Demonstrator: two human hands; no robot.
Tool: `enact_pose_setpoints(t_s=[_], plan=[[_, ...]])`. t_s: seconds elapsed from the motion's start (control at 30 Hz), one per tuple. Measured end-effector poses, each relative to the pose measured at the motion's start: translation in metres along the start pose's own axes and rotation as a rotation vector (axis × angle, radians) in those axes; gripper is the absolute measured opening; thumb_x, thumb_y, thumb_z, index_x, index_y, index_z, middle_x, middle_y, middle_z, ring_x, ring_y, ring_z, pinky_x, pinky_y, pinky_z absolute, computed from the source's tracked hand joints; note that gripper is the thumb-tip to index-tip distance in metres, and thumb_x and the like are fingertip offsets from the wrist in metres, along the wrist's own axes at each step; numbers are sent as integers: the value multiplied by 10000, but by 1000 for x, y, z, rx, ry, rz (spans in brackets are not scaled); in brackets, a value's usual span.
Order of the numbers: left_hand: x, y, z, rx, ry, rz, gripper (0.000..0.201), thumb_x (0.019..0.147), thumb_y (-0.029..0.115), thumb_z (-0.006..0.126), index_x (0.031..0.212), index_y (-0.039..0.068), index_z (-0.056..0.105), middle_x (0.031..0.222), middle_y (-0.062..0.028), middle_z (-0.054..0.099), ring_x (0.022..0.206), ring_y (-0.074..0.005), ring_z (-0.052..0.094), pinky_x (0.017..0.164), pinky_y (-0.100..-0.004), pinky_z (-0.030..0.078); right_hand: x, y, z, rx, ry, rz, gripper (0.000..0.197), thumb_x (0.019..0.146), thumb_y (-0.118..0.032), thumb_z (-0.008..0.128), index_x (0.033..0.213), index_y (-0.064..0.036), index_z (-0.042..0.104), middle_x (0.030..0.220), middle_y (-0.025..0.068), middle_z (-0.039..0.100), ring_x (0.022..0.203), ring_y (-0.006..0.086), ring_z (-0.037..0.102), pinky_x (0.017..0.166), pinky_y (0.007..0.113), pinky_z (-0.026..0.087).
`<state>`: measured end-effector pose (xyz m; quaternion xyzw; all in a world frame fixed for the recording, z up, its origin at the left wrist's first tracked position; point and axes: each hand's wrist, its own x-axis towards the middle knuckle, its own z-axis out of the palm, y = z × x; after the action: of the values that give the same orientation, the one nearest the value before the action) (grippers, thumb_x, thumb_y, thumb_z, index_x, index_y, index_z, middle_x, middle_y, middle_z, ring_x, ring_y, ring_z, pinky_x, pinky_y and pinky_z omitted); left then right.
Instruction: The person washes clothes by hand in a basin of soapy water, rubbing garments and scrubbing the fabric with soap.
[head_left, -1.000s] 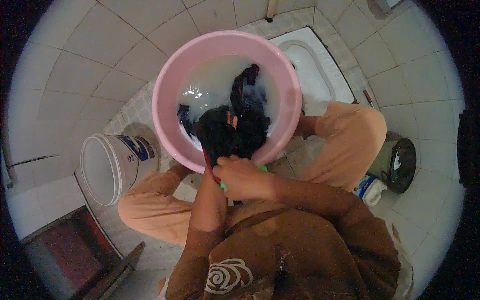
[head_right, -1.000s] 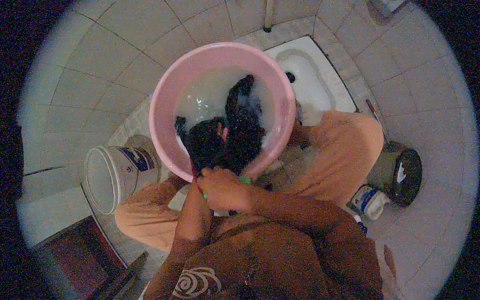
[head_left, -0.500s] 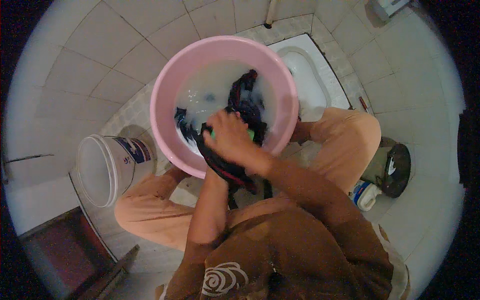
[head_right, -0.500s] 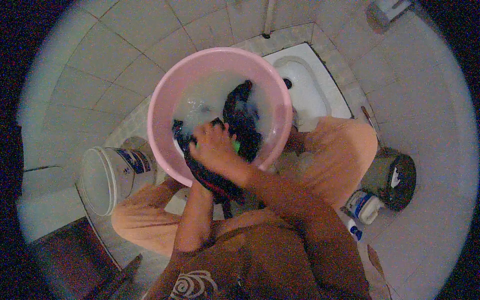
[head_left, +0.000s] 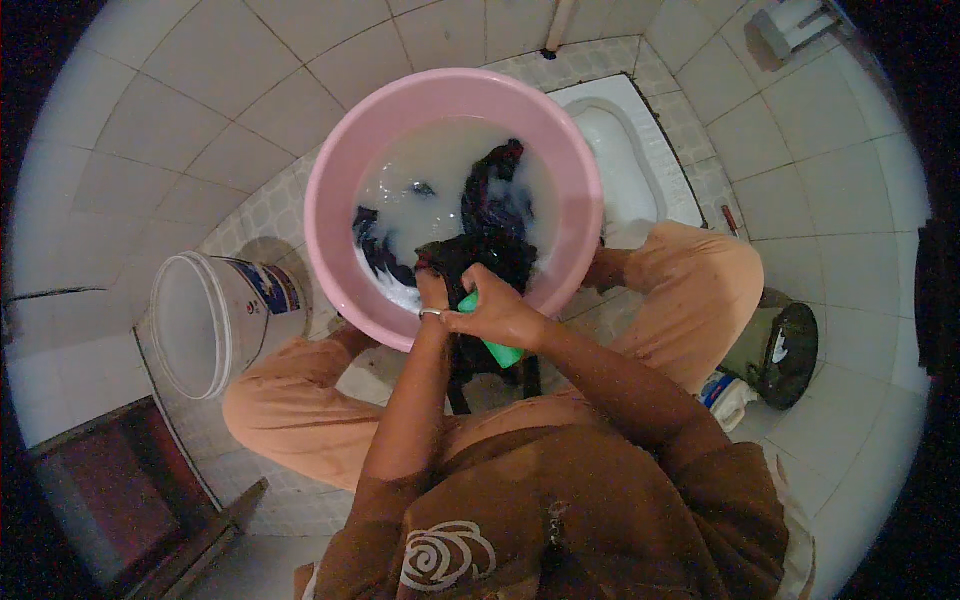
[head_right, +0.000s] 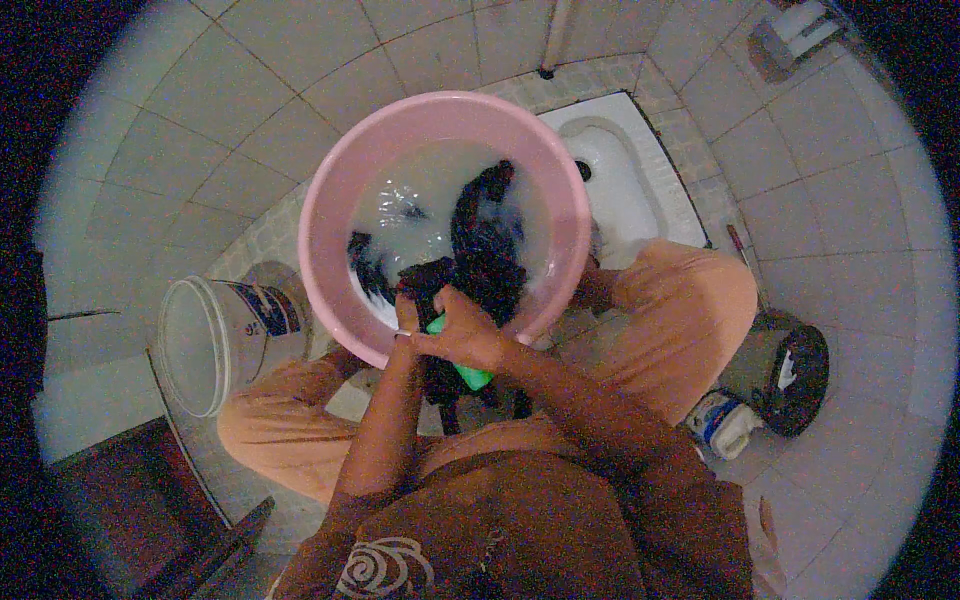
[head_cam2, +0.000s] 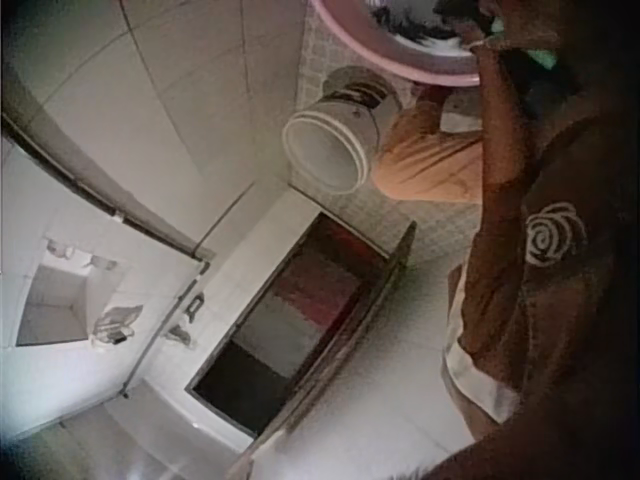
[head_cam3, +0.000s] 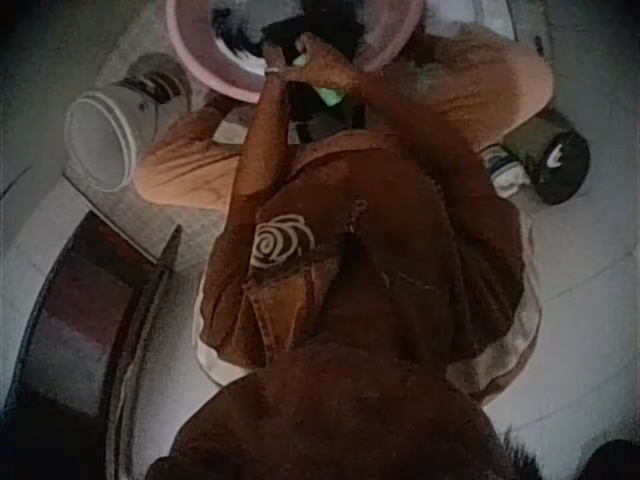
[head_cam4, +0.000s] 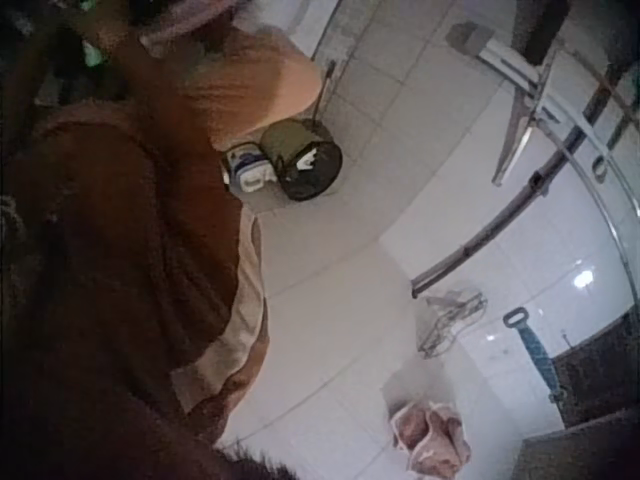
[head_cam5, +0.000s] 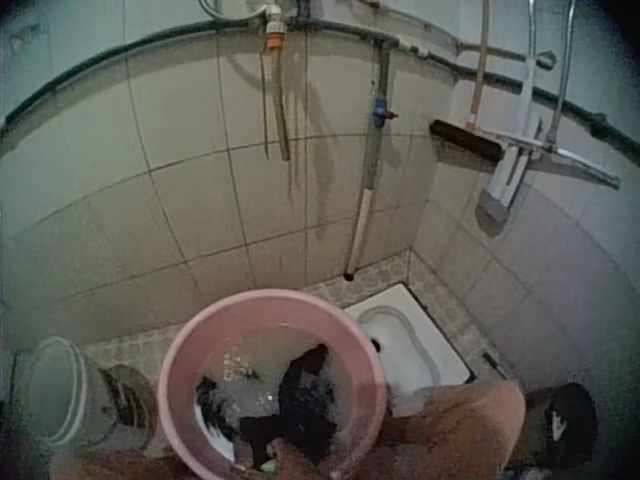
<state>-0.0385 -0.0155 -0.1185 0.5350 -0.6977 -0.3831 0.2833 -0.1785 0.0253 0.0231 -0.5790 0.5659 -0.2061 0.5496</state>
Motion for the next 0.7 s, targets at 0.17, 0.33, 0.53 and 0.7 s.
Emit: enact_pose_setpoints(t_s=[0.17, 0.33, 0.53, 0.7], plan=[[0, 40, 2, -1275, 440, -457, 187, 746, 215, 537, 836, 68, 607, 804, -78, 612, 746, -211, 567, 683, -347, 456, 4, 19, 2, 53, -40, -15, 356, 632, -226, 651, 851, -17, 463, 788, 114, 483, 732, 162, 454, 678, 312, 413], [2, 67, -32, -1340, 408, -418, 211, 760, 228, 527, 872, 61, 589, 828, -79, 605, 761, -221, 562, 706, -347, 450, -16, -34, 13, -151, -334, -314, 269, 653, -163, 616, 858, -42, 491, 831, 152, 493, 767, 279, 521, 678, 364, 431], [-31, 103, -49, -1458, 267, -390, 249, 782, 248, 512, 925, 51, 563, 864, -81, 595, 783, -236, 553, 742, -347, 441, -14, -76, 31, -402, 39, -658, 268, 632, -100, 603, 869, -39, 496, 917, 170, 435, 827, 355, 473, 689, 434, 428], [-5, 140, -38, -1554, 157, -379, 283, 800, 265, 499, 970, 42, 540, 893, -83, 587, 801, -249, 546, 772, -346, 433, 71, -70, 27, -683, 390, -531, 316, 627, -158, 618, 904, -54, 508, 957, 145, 464, 843, 343, 480, 723, 438, 430]])
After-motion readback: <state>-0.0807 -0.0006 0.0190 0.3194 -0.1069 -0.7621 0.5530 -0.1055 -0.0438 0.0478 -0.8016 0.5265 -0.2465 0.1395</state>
